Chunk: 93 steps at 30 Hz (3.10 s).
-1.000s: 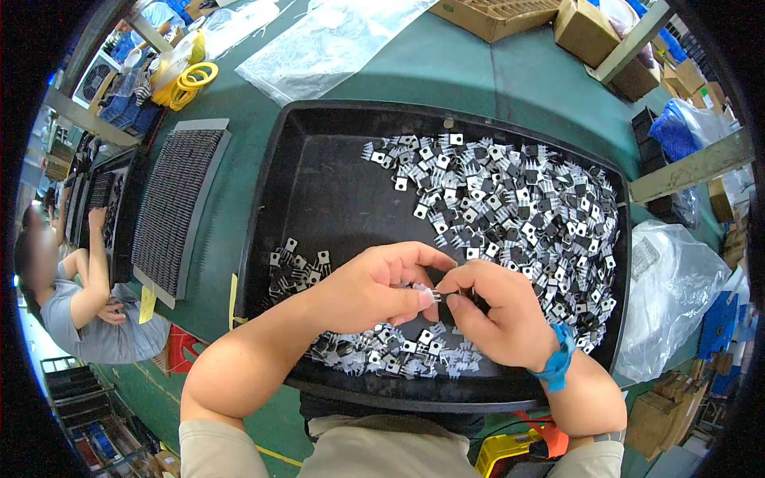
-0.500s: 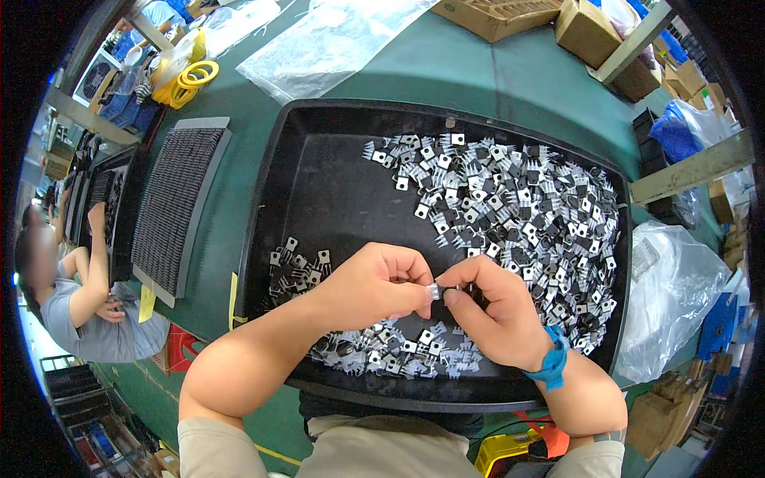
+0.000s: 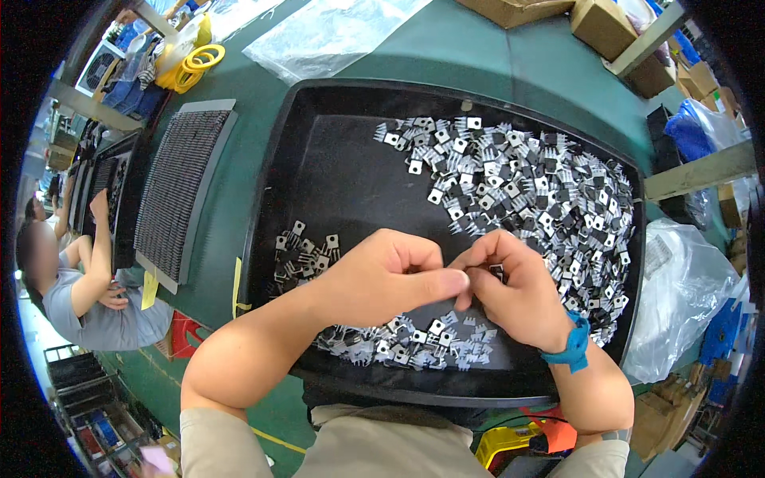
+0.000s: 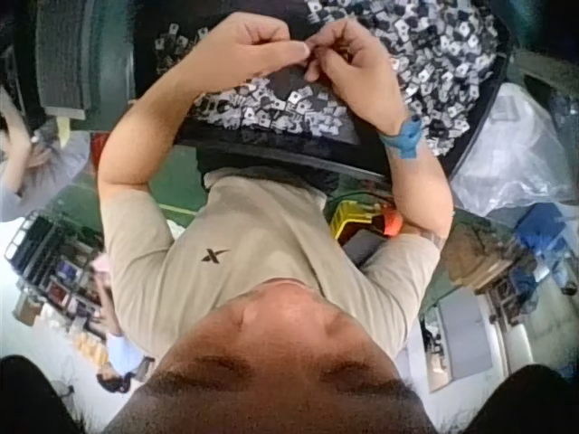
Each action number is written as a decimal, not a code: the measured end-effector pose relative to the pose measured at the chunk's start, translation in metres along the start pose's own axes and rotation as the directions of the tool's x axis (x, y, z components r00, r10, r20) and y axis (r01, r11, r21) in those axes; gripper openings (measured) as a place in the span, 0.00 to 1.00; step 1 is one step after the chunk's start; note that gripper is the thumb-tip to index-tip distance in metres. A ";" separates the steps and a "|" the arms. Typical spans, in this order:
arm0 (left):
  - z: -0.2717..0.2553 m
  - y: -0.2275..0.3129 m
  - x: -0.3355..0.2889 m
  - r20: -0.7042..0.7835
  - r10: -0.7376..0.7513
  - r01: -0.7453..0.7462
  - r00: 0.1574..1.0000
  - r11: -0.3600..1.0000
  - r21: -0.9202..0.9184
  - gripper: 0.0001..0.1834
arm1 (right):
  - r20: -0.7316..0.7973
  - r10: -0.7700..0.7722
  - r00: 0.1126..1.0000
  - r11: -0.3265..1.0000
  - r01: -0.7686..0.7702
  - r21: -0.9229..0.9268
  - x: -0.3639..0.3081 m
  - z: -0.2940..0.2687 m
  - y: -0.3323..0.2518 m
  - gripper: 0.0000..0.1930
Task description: The person repeatedly picks up small black electronic components from a black tray and attaches a small white plastic piece to them by hand. The person handles the components one at a time, performing a repetitive assembly action throughout the clip.
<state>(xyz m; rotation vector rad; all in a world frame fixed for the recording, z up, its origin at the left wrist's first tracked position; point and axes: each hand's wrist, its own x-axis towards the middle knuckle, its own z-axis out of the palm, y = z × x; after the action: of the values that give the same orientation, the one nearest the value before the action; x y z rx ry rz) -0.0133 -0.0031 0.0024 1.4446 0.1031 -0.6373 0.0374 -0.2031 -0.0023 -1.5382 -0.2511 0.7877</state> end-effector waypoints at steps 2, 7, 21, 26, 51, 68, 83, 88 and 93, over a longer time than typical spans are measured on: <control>0.006 -0.003 -0.007 0.030 0.209 -0.210 0.978 0.977 0.045 0.17 | 0.219 -0.254 0.942 0.842 0.327 -0.429 0.000 0.000 0.010 0.03; 0.015 0.002 -0.018 0.265 0.501 -0.553 0.824 0.814 0.181 0.25 | 0.521 -0.021 0.853 0.580 0.435 -0.689 -0.010 0.008 0.016 0.06; 0.020 -0.004 -0.028 0.357 0.763 -0.816 0.539 0.578 -0.001 0.16 | 0.679 -0.081 0.730 0.454 0.633 -0.627 -0.006 0.036 0.024 0.03; 0.042 -0.022 -0.038 0.167 0.770 -0.752 0.616 0.637 -0.168 0.26 | 0.673 -0.114 0.731 0.551 0.610 -0.569 -0.006 0.031 0.020 0.06; 0.008 -0.004 0.004 0.051 0.040 -0.011 0.998 0.882 -0.471 0.13 | -0.125 -0.433 0.893 0.855 0.364 -0.370 -0.016 -0.002 -0.004 0.07; 0.006 -0.011 0.007 -0.066 0.167 -0.173 0.984 0.980 -0.094 0.06 | 0.006 -0.650 0.760 0.633 0.545 -0.549 -0.014 -0.005 -0.009 0.11; 0.001 -0.008 0.007 -0.128 0.051 -0.107 0.990 0.872 -0.478 0.16 | -0.102 -0.370 0.923 0.863 0.301 -0.405 -0.022 0.003 -0.010 0.08; 0.002 -0.009 0.007 -0.113 0.064 -0.110 0.992 0.878 -0.465 0.16 | -0.107 -0.383 0.917 0.864 0.315 -0.393 -0.020 0.004 -0.005 0.08; 0.002 -0.005 0.005 -0.107 0.071 -0.109 0.992 0.907 -0.407 0.16 | -0.126 -0.384 0.915 0.867 0.310 -0.390 -0.020 0.005 -0.004 0.08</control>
<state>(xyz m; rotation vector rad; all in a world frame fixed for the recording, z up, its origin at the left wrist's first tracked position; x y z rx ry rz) -0.0117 -0.0068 -0.0038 1.0597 0.2271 -0.4408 0.0210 -0.2108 0.0078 -1.8380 -0.5335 0.3015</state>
